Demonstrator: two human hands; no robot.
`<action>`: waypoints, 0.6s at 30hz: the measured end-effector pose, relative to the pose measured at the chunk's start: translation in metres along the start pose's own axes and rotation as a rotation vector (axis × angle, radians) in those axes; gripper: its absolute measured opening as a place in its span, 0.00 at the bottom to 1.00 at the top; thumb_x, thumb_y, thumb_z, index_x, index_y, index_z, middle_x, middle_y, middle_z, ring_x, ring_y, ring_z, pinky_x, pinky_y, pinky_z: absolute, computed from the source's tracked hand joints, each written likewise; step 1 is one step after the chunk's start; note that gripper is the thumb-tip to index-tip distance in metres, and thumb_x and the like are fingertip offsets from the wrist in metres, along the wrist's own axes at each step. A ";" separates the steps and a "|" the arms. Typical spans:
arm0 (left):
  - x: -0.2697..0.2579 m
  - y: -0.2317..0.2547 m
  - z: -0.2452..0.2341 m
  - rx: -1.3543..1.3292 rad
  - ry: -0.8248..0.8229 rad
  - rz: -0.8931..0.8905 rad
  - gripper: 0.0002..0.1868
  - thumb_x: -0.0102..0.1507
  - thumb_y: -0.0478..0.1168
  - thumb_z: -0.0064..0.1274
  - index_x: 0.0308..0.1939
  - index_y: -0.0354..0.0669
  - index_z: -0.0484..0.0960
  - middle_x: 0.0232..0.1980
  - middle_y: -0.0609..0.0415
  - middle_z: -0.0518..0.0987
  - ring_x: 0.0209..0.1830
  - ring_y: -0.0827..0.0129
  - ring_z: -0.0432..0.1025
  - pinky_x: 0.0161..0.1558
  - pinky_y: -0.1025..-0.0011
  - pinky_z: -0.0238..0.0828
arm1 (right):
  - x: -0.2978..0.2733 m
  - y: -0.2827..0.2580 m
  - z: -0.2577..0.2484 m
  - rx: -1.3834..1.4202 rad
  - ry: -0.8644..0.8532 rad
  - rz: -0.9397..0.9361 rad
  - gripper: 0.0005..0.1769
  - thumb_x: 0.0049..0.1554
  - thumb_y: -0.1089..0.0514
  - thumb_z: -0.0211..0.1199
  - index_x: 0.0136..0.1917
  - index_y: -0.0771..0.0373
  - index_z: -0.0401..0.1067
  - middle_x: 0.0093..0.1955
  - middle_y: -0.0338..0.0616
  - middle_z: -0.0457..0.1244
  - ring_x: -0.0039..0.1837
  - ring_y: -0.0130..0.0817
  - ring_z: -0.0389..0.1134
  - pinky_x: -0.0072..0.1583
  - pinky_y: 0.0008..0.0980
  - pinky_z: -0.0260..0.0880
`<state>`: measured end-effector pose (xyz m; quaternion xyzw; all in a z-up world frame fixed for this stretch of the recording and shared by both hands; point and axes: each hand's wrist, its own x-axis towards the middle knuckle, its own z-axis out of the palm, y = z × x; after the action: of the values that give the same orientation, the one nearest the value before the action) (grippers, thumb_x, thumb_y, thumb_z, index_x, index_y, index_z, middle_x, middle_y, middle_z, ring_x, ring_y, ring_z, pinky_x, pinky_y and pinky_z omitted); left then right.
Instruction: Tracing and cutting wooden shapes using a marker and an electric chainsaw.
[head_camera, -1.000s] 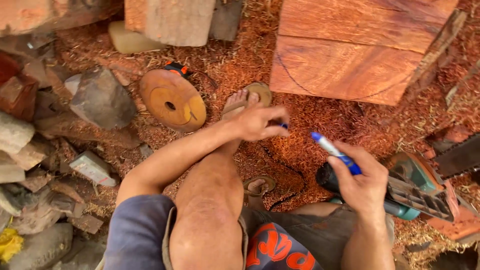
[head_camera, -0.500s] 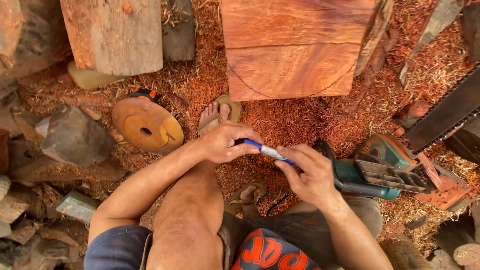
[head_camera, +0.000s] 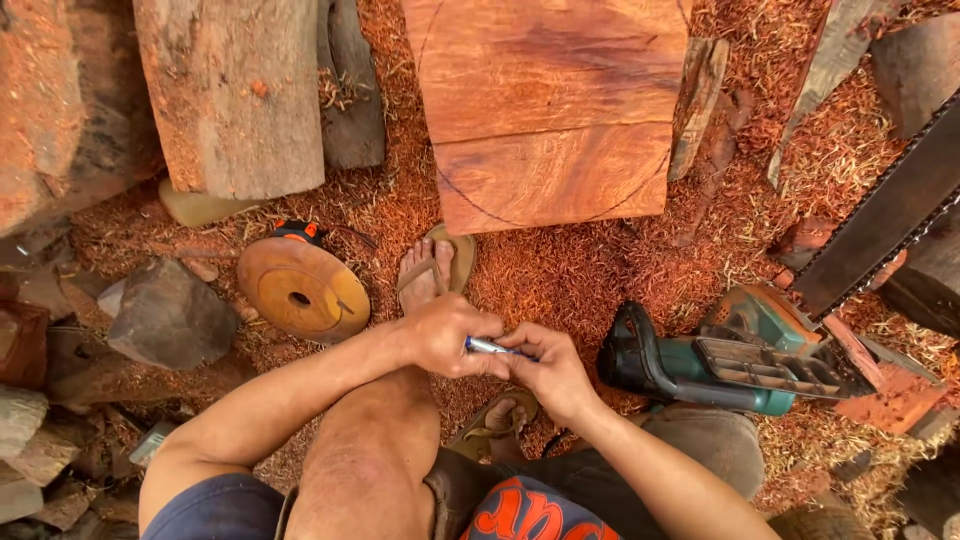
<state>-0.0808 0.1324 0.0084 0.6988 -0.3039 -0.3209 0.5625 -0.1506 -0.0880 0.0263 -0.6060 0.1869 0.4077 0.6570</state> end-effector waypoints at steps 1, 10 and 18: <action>-0.001 0.001 -0.002 0.052 -0.001 0.028 0.21 0.60 0.57 0.65 0.29 0.45 0.78 0.19 0.57 0.76 0.16 0.67 0.73 0.19 0.64 0.64 | 0.006 0.011 -0.002 0.235 -0.060 0.065 0.05 0.59 0.69 0.62 0.50 0.68 0.74 0.44 0.40 0.71 0.45 0.24 0.69 0.48 0.24 0.71; -0.096 -0.080 -0.079 0.687 0.318 -1.036 0.18 0.64 0.58 0.61 0.48 0.53 0.89 0.41 0.48 0.85 0.37 0.60 0.79 0.41 0.59 0.78 | 0.002 -0.066 -0.056 -0.703 0.303 -0.314 0.29 0.59 0.53 0.67 0.69 0.65 0.64 0.71 0.56 0.59 0.73 0.48 0.59 0.68 0.52 0.63; -0.055 -0.079 -0.076 0.415 0.887 -0.404 0.19 0.71 0.47 0.60 0.59 0.36 0.83 0.52 0.46 0.85 0.48 0.61 0.81 0.50 0.66 0.81 | 0.030 -0.059 -0.084 -0.209 0.385 -0.143 0.29 0.63 0.48 0.58 0.71 0.65 0.60 0.67 0.55 0.65 0.68 0.45 0.69 0.66 0.46 0.74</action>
<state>-0.0491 0.2355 -0.0511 0.9086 0.0468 -0.0296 0.4139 -0.0665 -0.1544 0.0255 -0.7491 0.2221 0.2543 0.5700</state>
